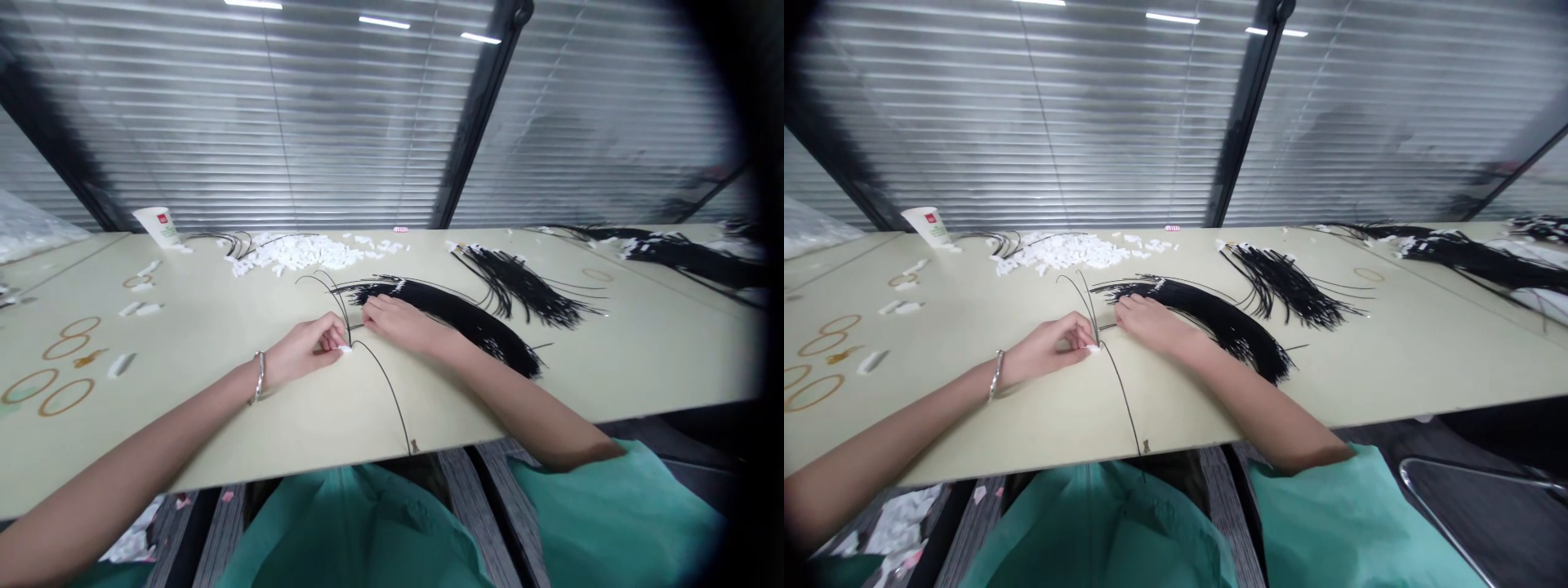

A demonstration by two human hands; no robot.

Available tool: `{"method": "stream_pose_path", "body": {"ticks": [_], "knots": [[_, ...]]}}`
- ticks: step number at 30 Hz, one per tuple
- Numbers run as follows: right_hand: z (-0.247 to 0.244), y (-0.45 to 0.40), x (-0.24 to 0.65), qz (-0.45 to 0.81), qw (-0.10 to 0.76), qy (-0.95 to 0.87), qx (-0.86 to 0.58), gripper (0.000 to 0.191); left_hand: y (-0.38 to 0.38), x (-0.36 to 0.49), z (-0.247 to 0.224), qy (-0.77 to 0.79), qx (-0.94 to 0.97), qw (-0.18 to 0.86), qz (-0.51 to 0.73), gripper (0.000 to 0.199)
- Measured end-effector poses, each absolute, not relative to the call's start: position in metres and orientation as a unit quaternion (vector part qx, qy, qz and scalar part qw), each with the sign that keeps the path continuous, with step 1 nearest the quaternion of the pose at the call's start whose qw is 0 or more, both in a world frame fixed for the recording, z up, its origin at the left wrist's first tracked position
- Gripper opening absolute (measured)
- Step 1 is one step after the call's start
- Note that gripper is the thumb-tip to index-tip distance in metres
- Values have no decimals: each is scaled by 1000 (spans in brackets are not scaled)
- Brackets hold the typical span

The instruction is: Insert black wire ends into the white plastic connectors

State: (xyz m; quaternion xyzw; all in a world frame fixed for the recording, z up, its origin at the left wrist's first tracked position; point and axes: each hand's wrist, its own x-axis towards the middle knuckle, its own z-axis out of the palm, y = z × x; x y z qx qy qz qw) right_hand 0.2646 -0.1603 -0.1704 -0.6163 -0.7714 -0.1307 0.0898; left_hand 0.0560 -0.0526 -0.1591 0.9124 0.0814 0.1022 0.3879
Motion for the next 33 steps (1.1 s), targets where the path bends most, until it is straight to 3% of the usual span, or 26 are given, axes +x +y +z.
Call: {"method": "stream_pose_path", "body": {"ticks": [5,9,12,17,22,26,29,33], "knots": [[-166,-159,269,-123,166,-746,-633,11,-53,56,-158,86,915,382,100,21],[-141,-165,275,-84,377,-665,-639,9,-55,56,-157,92,913,384,101,20],[-120,-173,280,-42,558,-617,-553,11,-55,56,-158,99,911,387,104,21],[-100,-187,286,81,709,-527,-462,16,-56,56,-159,102,910,386,110,21],[-98,-189,281,265,732,-465,-421,38,-54,56,-161,99,911,385,112,20],[-113,-182,271,399,715,-414,-398,29,-55,56,-160,97,911,386,110,20],[-127,-177,261,475,662,-415,-406,30,-56,56,-159,102,911,385,111,19],[-142,-174,246,450,563,-508,-472,33,-57,56,-157,101,909,390,109,19]]}}
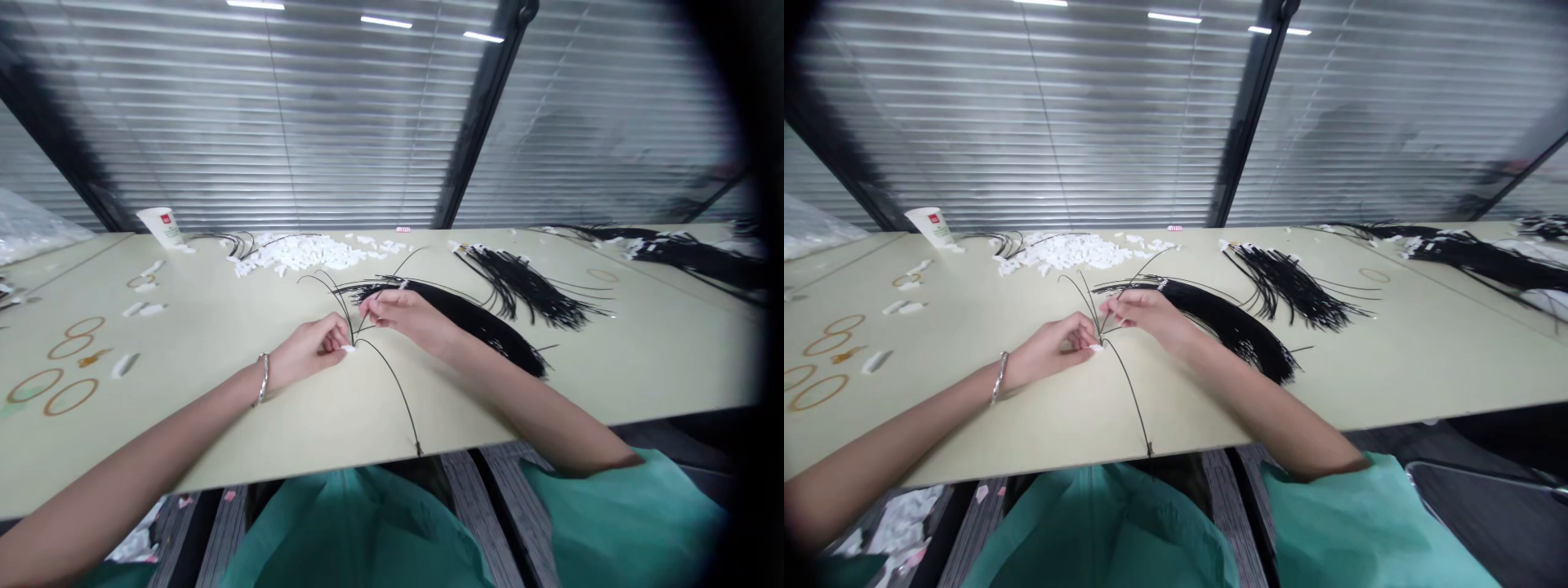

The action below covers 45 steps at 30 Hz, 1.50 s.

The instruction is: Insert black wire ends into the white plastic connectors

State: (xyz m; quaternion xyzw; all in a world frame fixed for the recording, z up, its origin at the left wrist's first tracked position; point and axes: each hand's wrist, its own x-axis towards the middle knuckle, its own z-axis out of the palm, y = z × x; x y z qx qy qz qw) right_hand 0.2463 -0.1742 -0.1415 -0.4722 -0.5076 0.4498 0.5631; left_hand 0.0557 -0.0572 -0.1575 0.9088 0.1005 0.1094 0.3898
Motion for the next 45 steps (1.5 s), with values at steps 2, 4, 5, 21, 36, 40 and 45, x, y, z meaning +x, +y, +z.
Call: {"method": "stream_pose_path", "body": {"ticks": [2,4,5,21,36,40,45], "knots": [[-146,-172,240,412,534,-554,-489,34,-57,56,-157,98,910,389,107,20],[-151,-170,236,380,525,-583,-490,34,-56,56,-158,95,912,386,107,20],[-153,-169,234,367,526,-590,-491,34,-55,56,-158,93,912,384,109,19],[-154,-173,226,197,491,-649,-547,17,-55,56,-157,93,918,371,107,19],[-160,-170,221,91,444,-705,-545,7,-55,58,-158,97,915,376,112,23],[-161,-170,219,69,440,-725,-525,10,-56,58,-157,102,914,376,116,20],[-159,-170,223,136,454,-699,-536,10,-56,57,-157,100,911,385,109,20]]}}
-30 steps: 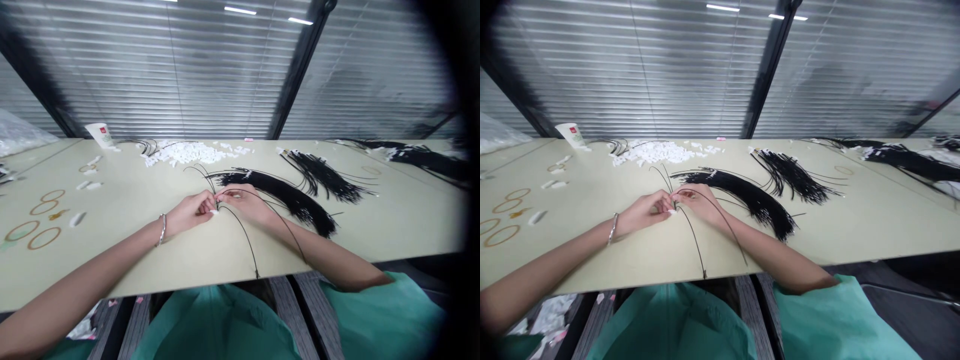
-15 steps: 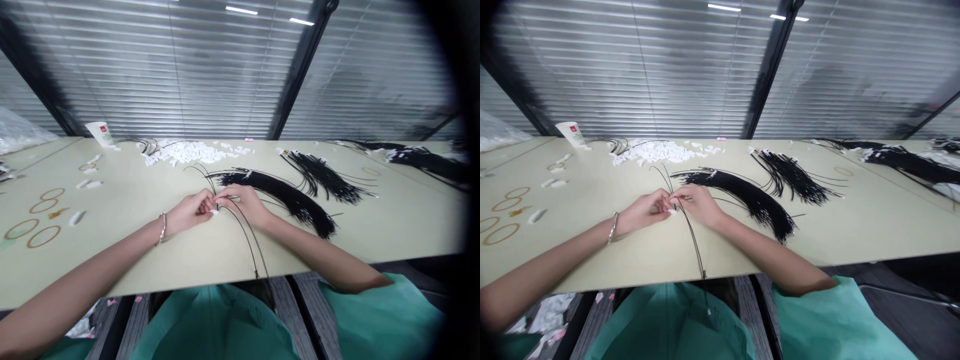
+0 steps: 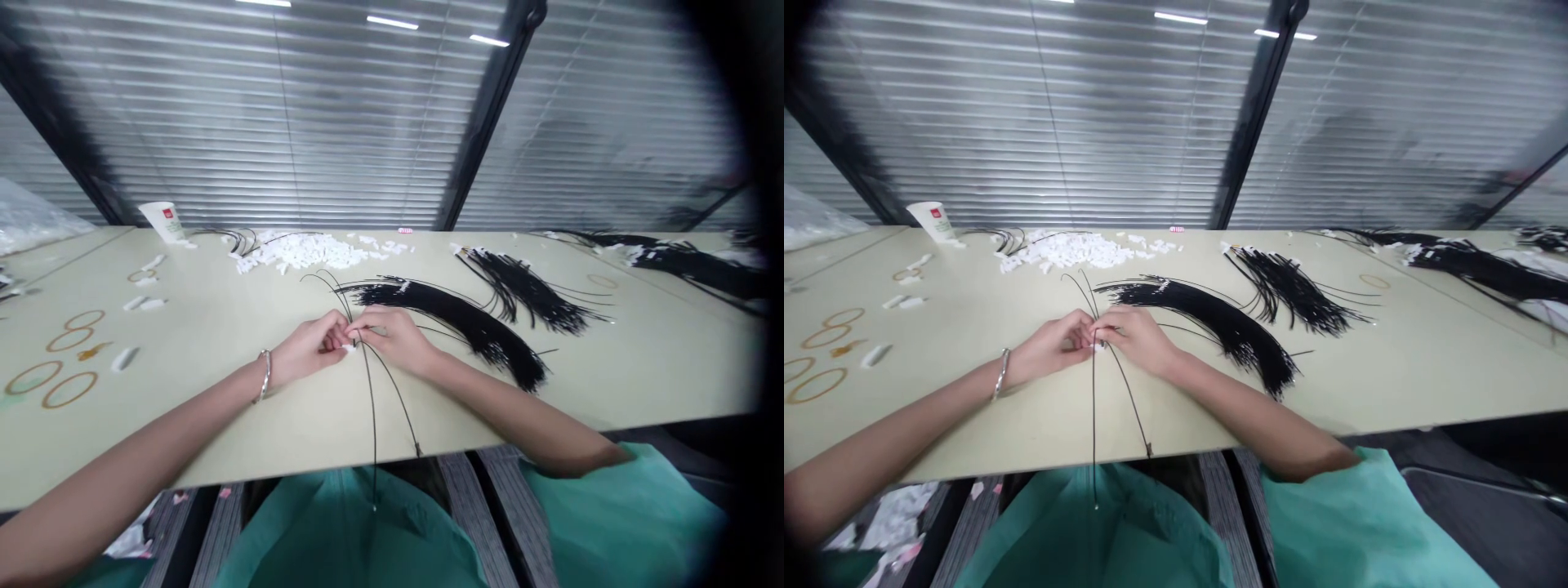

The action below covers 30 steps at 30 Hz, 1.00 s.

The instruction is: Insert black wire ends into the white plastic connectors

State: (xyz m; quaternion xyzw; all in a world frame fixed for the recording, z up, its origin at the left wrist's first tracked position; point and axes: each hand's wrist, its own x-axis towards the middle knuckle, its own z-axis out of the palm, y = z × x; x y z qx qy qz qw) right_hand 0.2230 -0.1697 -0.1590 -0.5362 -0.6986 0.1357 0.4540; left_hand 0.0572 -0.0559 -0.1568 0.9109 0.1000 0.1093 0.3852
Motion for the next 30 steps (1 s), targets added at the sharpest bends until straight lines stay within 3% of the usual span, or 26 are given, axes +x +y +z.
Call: {"method": "stream_pose_path", "body": {"ticks": [5,11,17,20,22,25,30], "knots": [[-150,-165,250,257,594,-548,-530,28,-56,58,-158,96,909,390,113,20],[-130,-168,316,233,739,-462,-432,27,-57,59,-159,99,910,388,110,20],[-123,-176,381,209,767,-443,-416,54,-57,58,-158,100,913,380,110,19],[-137,-170,373,245,668,-495,-499,54,-56,57,-158,95,914,379,111,20],[-149,-166,349,229,533,-591,-560,43,-55,57,-159,92,915,377,111,20],[-159,-164,305,90,333,-732,-588,18,-54,56,-160,87,917,374,109,20],[-164,-166,270,-31,155,-780,-605,10,-54,57,-162,82,917,374,114,20]]}}
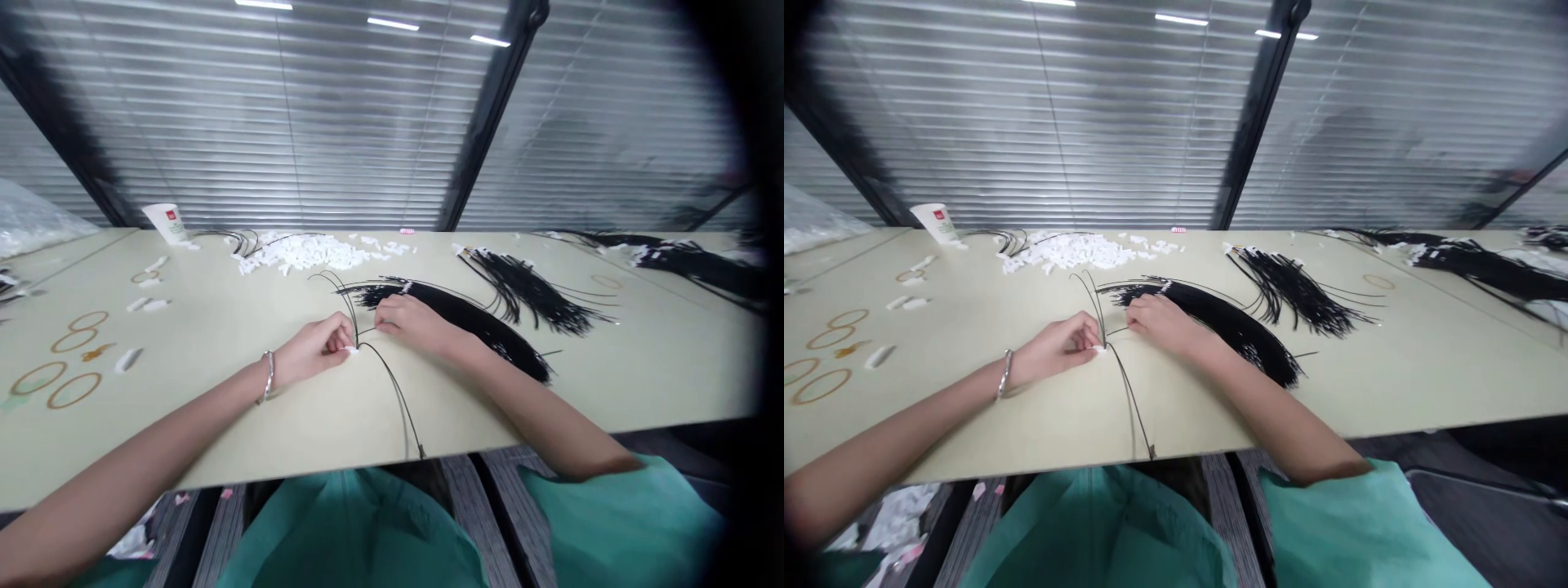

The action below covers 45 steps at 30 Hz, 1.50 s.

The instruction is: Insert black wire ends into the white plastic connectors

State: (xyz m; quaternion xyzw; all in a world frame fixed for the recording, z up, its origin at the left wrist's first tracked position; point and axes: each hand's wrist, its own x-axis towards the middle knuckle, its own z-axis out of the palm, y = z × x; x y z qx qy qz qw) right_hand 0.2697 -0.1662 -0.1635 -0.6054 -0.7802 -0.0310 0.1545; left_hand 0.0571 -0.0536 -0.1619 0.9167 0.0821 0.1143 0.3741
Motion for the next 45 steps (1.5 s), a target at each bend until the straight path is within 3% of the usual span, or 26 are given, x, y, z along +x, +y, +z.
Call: {"method": "stream_pose_path", "body": {"ticks": [4,6,9,14,19,22,26,31,38,45], "knots": [[-167,-166,270,-101,97,-776,-616,13,-54,57,-160,85,916,375,112,20],[-165,-166,273,-91,131,-749,-643,11,-55,57,-159,87,914,380,110,20],[-149,-172,282,-6,307,-683,-663,13,-55,57,-159,96,906,398,109,19],[-109,-187,298,168,620,-568,-514,13,-54,58,-162,120,886,433,115,24],[-103,-189,300,329,736,-453,-381,32,-55,58,-161,126,885,433,118,24],[-115,-184,290,399,734,-419,-355,24,-57,58,-159,127,886,430,118,23],[-129,-179,265,434,660,-461,-404,26,-58,57,-158,128,889,424,117,21],[-139,-177,235,338,549,-596,-478,24,-56,57,-158,120,895,412,120,20],[-156,-172,226,196,505,-641,-544,13,-55,57,-160,108,895,417,118,19],[-155,-173,227,109,464,-691,-543,17,-55,57,-160,101,894,419,118,18]]}}
